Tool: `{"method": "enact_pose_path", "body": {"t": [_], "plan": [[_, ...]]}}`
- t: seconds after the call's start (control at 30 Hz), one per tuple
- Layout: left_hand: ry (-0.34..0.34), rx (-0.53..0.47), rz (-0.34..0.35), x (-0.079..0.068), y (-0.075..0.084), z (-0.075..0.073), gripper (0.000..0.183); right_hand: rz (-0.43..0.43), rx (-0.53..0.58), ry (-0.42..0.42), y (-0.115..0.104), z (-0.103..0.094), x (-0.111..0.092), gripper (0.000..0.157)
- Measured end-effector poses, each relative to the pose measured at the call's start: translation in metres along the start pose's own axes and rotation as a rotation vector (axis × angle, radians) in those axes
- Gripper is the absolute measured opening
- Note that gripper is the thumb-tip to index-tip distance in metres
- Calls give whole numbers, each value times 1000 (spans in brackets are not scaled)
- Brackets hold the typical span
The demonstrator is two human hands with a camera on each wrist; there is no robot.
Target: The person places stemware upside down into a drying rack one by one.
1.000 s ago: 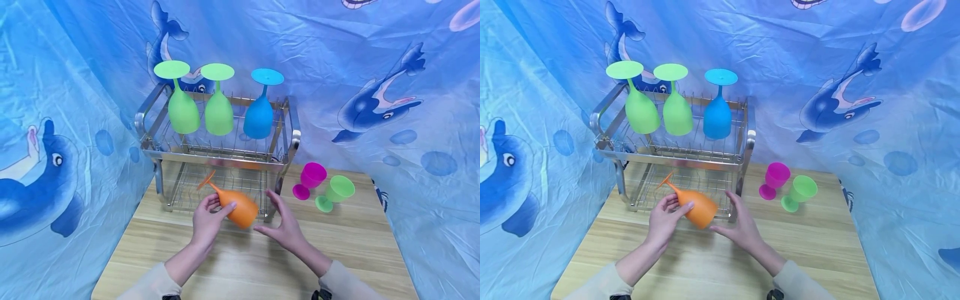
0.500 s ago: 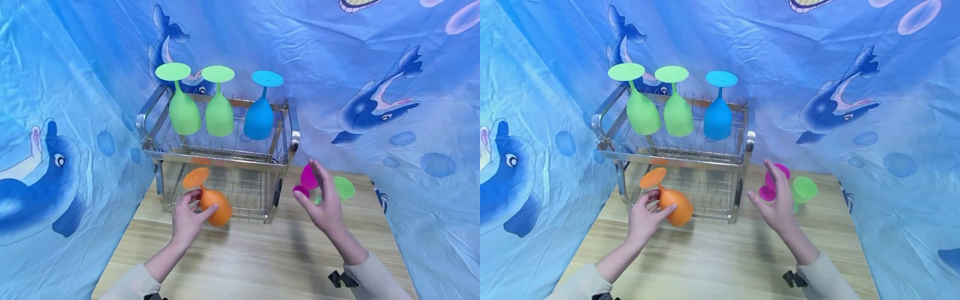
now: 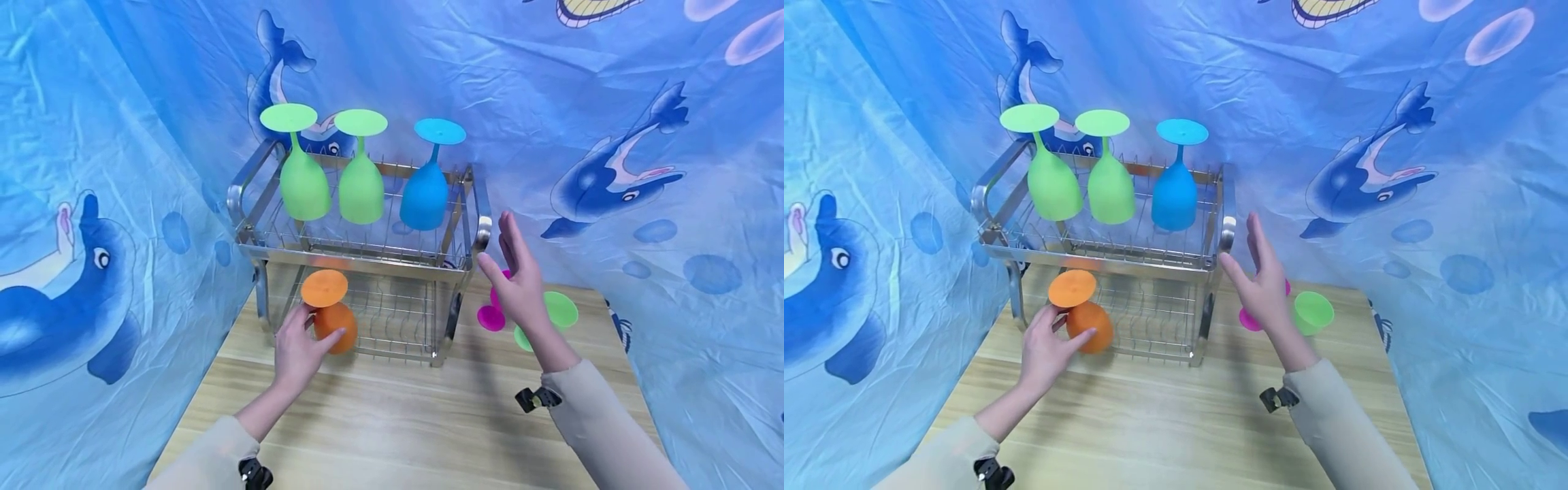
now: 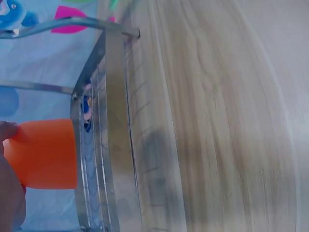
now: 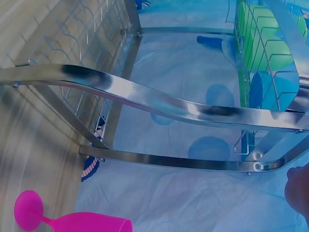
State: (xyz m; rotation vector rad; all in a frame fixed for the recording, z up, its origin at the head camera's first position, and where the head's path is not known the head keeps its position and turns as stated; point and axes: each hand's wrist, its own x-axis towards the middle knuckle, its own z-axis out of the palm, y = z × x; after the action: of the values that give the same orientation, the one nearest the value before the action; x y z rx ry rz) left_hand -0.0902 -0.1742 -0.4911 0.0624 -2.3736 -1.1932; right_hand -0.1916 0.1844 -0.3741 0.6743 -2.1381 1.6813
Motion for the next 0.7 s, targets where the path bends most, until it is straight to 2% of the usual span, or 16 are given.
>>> {"method": "enact_pose_path", "body": {"t": [0.2, 0.37, 0.7], "plan": [[37, 54, -2, 8, -13, 4, 66, 32, -10, -17, 9, 7, 12, 80], [39, 56, -30, 14, -23, 9, 64, 39, -51, 4, 10, 14, 17, 76], [79, 97, -52, 22, -48, 17, 66, -133, -106, 57, 15, 24, 27, 76]]}}
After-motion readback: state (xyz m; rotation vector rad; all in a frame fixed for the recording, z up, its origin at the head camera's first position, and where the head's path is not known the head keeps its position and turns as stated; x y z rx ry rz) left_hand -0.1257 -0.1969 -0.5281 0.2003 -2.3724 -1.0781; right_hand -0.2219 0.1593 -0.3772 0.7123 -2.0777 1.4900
